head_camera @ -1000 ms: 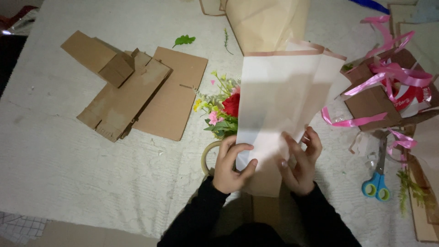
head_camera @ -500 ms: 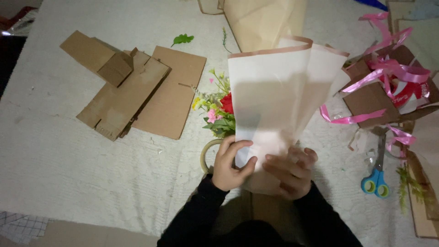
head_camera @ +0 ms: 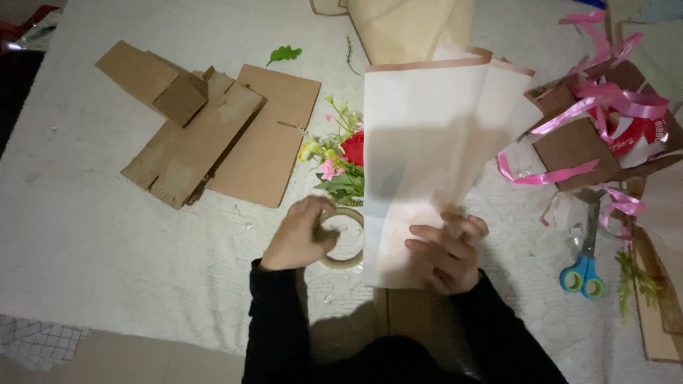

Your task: The person prepares wrapping paper and assembles a bouquet by taping paper around the stems and arranging various flowers.

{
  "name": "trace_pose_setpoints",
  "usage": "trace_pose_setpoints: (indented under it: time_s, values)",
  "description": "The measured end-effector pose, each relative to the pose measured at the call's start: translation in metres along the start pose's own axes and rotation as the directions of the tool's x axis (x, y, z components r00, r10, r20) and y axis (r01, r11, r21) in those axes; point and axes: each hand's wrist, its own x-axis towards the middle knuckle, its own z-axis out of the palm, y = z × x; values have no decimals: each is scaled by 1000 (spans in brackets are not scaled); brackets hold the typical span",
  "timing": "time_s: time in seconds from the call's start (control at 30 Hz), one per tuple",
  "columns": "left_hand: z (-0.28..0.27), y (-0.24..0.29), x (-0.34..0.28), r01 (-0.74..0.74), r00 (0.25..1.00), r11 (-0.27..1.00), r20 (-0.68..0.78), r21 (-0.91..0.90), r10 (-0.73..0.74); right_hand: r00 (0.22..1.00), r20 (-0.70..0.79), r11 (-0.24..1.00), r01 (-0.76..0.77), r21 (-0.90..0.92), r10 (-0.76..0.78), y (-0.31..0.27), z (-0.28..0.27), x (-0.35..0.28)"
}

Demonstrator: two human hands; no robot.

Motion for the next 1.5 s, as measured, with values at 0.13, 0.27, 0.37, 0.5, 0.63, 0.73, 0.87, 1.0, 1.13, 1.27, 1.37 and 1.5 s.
trace_pose_setpoints:
  time_s: [0.13, 0.27, 0.37, 0.5, 0.63, 0.73, 0.87, 1.0, 1.13, 1.27, 1.37, 1.5]
  values:
    - [18, -28, 3, 77, 990, 980, 103, 183, -97, 996, -66, 998, 51, -38, -54, 0, 0, 12]
    - [11, -18, 1, 102, 983, 978, 130, 185, -127, 992, -116, 999, 45, -16, -46, -4, -1, 21]
    - [-17, 23, -11, 10, 989, 998, 149, -67, 0, 995, -92, 999, 33, 25, -31, -7, -4, 25]
    - [-41, 13, -24, -138, 985, 967, 74, -216, 158, 982, -170, 996, 86, 22, -81, -16, -8, 47]
    - [-59, 46, -31, -230, 953, 882, 89, -411, 290, 983, -153, 994, 105, 8, -103, -14, -10, 49]
    - [-60, 83, -18, -361, 902, 823, 61, -438, 428, 984, -148, 993, 108, 49, -100, -16, -13, 51]
    - [-63, 122, 7, -496, 825, 757, 42, -426, 564, 993, -117, 996, 41, 75, -32, -23, -23, 58]
    - [-55, 131, 23, -541, 800, 729, 12, -421, 600, 996, -86, 997, -1, 79, 8, -30, -39, 73]
    - [-56, 136, 28, -507, 815, 763, 64, -402, 575, 975, 121, 975, -197, 103, 185, -44, -65, 101]
    - [-55, 134, 36, -536, 803, 765, 63, -356, 592, 939, 123, 897, -343, 278, 320, -59, -87, 132]
    - [-53, 135, 37, -537, 812, 776, 48, -330, 582, 846, 298, 695, -533, 482, 442, -69, -105, 150]
    - [-46, 136, 36, -560, 812, 781, 3, -278, 584, 789, 423, 545, -613, 572, 445, -66, -102, 159]
